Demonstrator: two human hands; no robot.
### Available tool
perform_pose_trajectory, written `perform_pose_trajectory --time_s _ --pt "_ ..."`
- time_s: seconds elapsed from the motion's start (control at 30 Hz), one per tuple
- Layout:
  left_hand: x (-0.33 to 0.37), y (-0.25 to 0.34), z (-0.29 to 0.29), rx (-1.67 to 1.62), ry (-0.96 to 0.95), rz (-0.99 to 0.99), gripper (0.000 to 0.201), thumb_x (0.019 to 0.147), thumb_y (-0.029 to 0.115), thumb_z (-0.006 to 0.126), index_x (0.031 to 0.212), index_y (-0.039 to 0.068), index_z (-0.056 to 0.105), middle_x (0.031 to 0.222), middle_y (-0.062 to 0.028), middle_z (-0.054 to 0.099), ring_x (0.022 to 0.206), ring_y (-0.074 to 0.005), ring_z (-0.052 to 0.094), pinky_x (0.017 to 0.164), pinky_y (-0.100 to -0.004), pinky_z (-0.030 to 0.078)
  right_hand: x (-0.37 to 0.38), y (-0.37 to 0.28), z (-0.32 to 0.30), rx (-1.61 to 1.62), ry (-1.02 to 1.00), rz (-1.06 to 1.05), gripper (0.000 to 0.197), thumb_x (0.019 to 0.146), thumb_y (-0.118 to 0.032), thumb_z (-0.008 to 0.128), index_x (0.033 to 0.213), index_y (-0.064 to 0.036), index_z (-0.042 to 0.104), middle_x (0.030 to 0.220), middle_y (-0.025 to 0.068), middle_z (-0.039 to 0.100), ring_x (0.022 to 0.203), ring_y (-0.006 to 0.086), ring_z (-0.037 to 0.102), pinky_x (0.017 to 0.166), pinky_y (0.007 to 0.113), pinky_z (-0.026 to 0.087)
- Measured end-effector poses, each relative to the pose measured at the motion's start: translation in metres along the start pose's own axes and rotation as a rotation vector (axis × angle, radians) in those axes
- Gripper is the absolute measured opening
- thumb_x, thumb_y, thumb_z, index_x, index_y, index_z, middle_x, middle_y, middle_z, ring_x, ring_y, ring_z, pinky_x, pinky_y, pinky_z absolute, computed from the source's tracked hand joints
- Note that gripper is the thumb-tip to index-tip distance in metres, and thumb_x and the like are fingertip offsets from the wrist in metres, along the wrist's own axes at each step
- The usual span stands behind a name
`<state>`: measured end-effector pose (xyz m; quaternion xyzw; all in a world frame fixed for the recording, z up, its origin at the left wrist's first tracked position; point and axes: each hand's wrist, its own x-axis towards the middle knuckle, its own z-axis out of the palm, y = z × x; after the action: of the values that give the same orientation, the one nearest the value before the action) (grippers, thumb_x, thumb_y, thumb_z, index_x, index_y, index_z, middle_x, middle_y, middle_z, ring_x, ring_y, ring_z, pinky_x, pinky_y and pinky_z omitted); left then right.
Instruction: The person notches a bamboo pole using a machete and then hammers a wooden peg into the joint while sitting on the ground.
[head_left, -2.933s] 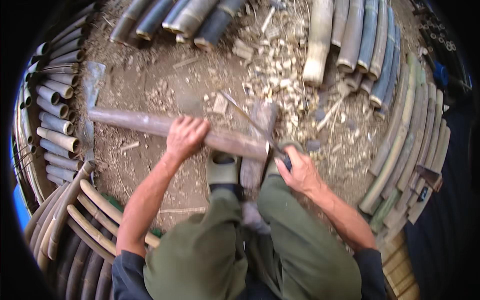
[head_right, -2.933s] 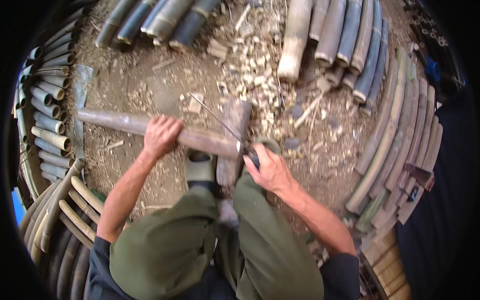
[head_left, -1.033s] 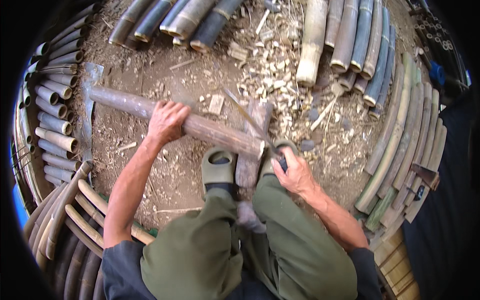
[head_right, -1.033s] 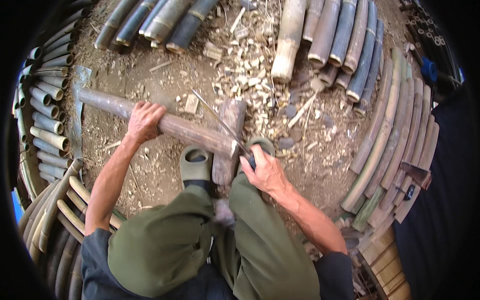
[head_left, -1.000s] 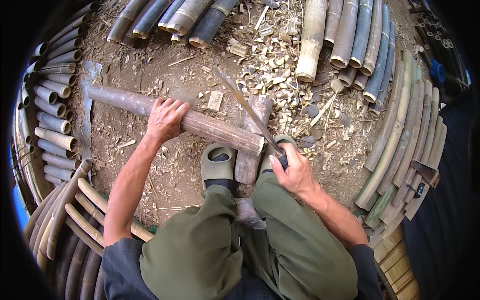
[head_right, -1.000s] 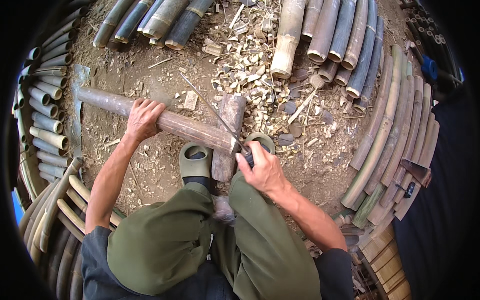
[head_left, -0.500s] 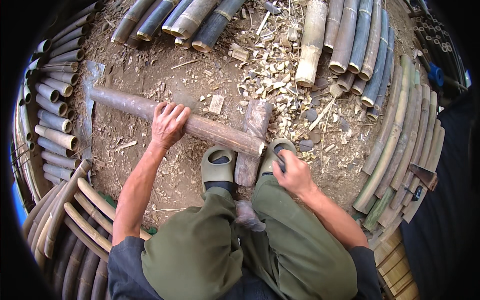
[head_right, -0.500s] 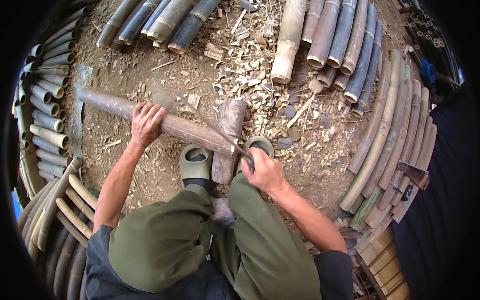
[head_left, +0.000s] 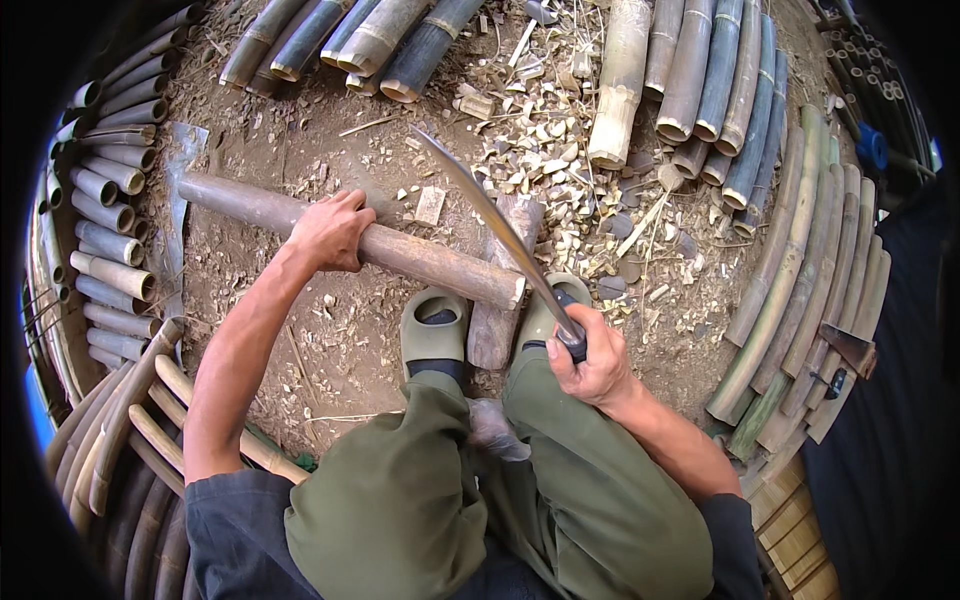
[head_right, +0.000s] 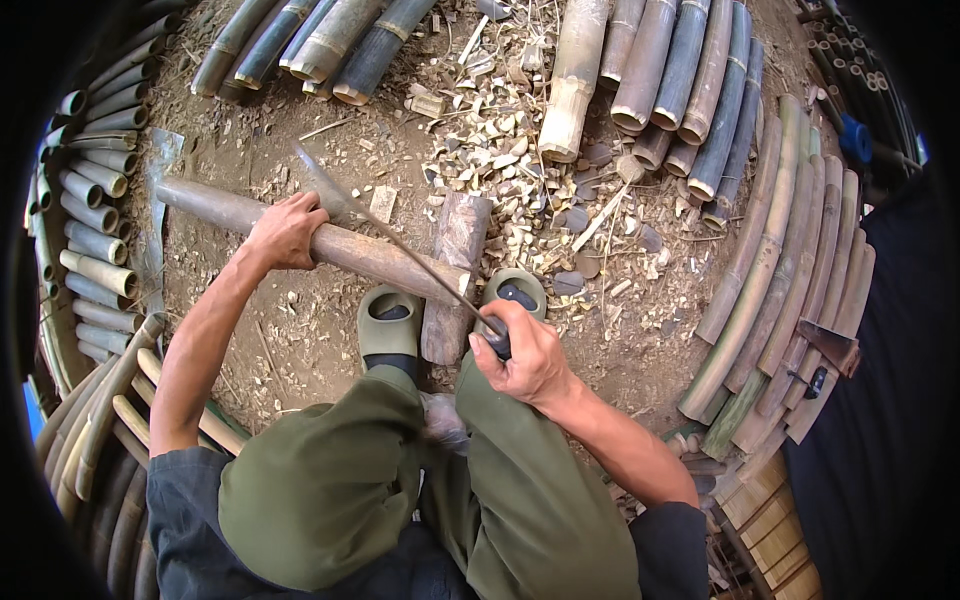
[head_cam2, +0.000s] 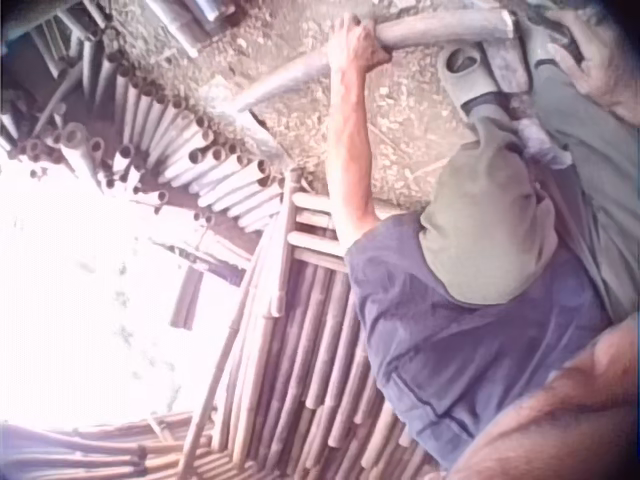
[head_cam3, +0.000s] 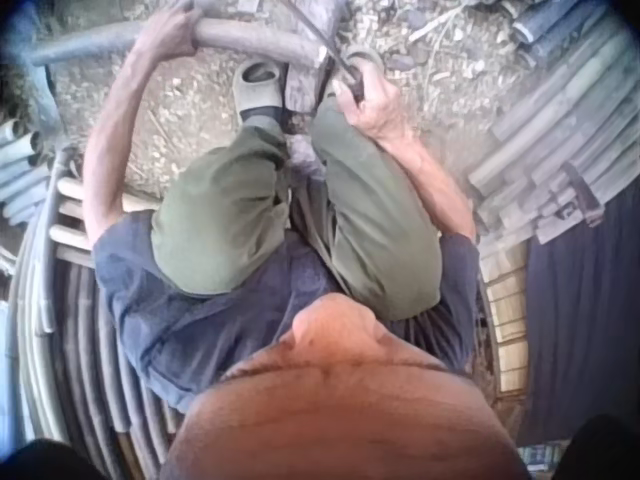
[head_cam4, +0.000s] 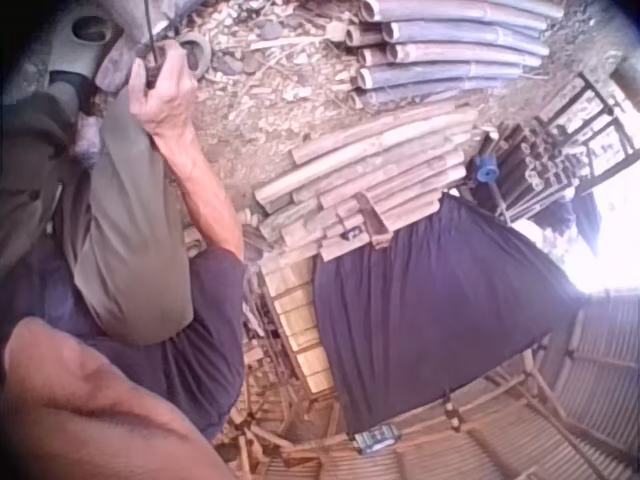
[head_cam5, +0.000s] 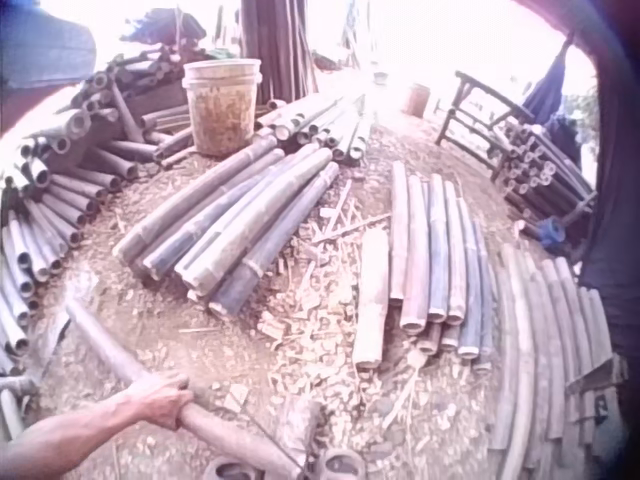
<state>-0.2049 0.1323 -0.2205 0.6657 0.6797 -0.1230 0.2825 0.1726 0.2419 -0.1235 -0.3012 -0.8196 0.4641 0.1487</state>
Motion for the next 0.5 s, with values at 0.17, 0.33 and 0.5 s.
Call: perform_pose_trajectory --time_s 0.17,0.33,0.5 --pt "0.014 0.003 -0.007 -0.059 -0.150 -0.108 0.051 0.056 0.024 0.081 0.103 0.010 0.066 0.096 -0.0087 0.068 0.096 -0.0295 0.066 0.095 -0.0417 0.052 -0.013 0.056 -0.001 -0.356 -0.393 0.355 0.034 0.094 -0.023 0.065 0.115 0.0007 0.053 0.086 0.0242 0.067 0.068 0.0425 0.068 0.059 0.047 0.056" --pt "0.003 -0.004 0.008 -0.020 -0.016 -0.035 0.047 0.055 0.024 0.078 0.098 0.011 0.063 0.094 -0.0089 0.069 0.097 -0.0289 0.067 0.091 -0.0431 0.052 0.005 -0.001 -0.006 -0.095 -0.080 0.042 0.032 0.095 -0.022 0.065 0.113 0.0022 0.053 0.082 0.0224 0.066 0.066 0.0387 0.070 0.056 0.042 0.057" --pt "0.004 0.005 0.007 0.006 -0.011 -0.026 0.051 0.058 0.022 0.080 0.104 0.012 0.064 0.096 -0.0083 0.069 0.097 -0.0277 0.067 0.091 -0.0444 0.051 -0.015 0.060 0.001 -0.378 -0.373 0.317 0.032 0.095 -0.024 0.061 0.113 0.0011 0.052 0.079 0.0268 0.067 0.063 0.0427 0.068 0.051 0.048 0.054"
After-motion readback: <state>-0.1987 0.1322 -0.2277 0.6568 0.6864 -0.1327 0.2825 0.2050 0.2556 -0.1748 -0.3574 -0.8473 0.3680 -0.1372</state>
